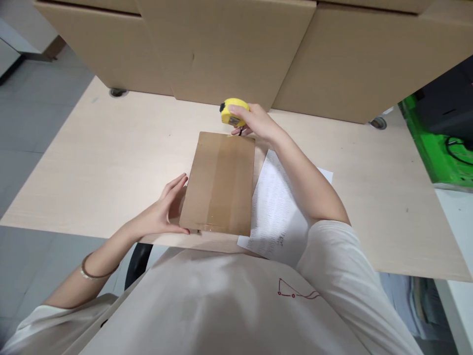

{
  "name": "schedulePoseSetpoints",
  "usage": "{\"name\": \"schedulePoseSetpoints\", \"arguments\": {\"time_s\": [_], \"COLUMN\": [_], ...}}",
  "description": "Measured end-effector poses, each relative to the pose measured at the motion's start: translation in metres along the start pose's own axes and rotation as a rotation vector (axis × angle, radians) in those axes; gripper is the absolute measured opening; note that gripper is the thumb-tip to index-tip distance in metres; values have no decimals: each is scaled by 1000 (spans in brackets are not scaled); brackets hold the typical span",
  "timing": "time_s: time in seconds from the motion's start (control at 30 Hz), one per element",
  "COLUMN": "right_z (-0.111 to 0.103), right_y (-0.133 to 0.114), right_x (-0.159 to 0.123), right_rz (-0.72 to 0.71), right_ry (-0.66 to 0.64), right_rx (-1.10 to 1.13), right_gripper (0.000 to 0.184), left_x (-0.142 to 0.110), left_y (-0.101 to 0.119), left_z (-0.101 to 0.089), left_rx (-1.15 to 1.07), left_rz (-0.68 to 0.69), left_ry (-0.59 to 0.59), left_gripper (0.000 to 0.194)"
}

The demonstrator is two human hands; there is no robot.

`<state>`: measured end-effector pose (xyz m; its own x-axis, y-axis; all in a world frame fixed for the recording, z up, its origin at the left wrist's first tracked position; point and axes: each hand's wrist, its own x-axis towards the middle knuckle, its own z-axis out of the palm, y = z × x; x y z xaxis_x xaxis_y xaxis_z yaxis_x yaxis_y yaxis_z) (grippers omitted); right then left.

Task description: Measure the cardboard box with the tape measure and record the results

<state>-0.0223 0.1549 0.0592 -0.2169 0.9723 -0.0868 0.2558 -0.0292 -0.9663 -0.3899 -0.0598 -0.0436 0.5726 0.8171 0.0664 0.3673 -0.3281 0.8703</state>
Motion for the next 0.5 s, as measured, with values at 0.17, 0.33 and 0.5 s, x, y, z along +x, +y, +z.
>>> {"name": "schedulePoseSetpoints", "arguments": {"time_s": [0.17, 0.33, 0.5], "right_z": [-23, -44, -45], "right_y": [16, 12, 7], "right_x": [3, -15, -77], "right_rz": [21, 53, 94], "right_ry": [142, 262, 285], "right_rx": [-24, 72, 175], "right_gripper": [49, 52, 37], "left_x": [5, 43, 98], "left_y": [7, 7, 2], "left_z": [6, 13, 3], "left_rx": [-50, -211, -558], "left_rz": [-134, -231, -218], "left_ry": [187, 554, 747], "left_gripper": [79, 100, 110]}}
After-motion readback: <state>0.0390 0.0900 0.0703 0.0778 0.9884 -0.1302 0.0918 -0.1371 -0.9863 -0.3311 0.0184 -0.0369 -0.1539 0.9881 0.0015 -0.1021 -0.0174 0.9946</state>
